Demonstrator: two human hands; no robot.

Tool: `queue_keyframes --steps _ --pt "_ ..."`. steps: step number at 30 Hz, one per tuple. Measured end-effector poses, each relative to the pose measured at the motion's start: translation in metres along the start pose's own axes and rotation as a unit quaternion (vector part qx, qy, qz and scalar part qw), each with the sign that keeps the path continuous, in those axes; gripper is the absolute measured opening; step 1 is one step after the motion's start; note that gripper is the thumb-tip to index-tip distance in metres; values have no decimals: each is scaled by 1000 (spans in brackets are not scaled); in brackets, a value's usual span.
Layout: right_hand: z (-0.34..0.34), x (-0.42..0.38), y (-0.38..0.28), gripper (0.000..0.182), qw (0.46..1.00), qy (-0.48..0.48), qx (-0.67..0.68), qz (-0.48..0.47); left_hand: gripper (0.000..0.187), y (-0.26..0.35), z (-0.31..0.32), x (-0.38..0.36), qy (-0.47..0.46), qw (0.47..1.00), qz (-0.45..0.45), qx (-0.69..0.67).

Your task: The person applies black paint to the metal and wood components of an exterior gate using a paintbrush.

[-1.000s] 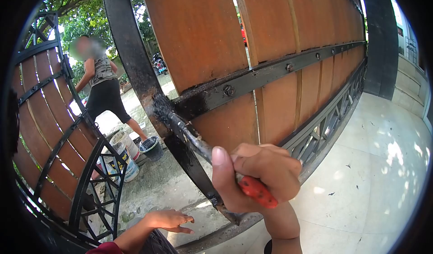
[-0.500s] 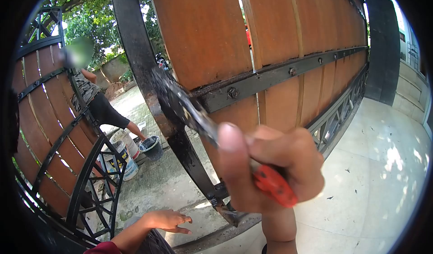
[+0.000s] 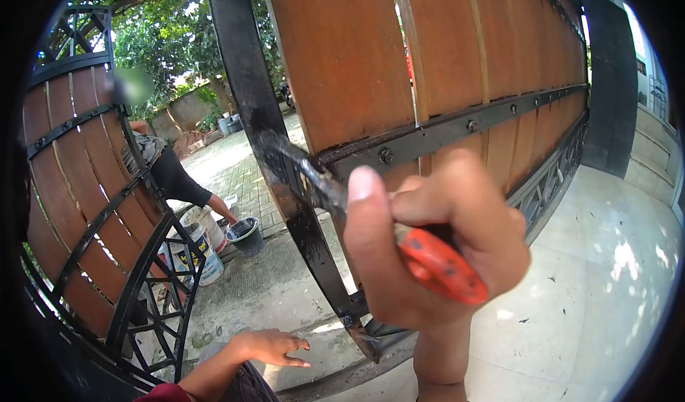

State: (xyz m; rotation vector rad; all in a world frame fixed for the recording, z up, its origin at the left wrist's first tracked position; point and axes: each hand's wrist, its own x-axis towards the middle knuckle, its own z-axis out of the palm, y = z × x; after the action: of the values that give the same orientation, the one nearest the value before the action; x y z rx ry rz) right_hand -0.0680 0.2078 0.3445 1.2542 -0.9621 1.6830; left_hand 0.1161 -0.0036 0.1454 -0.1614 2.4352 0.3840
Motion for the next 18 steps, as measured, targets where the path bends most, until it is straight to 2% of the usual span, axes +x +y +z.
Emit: queue_keyframes --steps 1,4,5,8,12,13,16,17,18 --pt "7 1 -7 32 996 65 22 62 70 0 0 1 2 1000 -1 -1" --pt "14 -4 -1 34 994 90 18 60 70 -1 4 2 -19 1000 5 -13" --pt "9 -3 3 32 999 36 -7 3 70 -2 6 2 -13 1000 1 -7" --pt "5 1 4 30 997 -5 0 -78 70 1 1 -3 -3 1000 2 -10" --pt "16 -2 -2 33 995 87 14 43 71 -5 4 -2 -11 1000 -3 -8" --pt "11 -1 1 32 998 44 2 32 71 -4 3 -4 -11 1000 -4 -8" --pt "2 7 -1 32 1000 3 3 -8 71 -2 0 -7 -12 1000 -9 -7" --pt "5 7 -6 33 998 57 4 41 70 -2 0 -8 -8 1000 -4 -6" --pt "7 5 -3 33 996 69 4 46 70 -2 1 -8 -5 1000 2 -5"
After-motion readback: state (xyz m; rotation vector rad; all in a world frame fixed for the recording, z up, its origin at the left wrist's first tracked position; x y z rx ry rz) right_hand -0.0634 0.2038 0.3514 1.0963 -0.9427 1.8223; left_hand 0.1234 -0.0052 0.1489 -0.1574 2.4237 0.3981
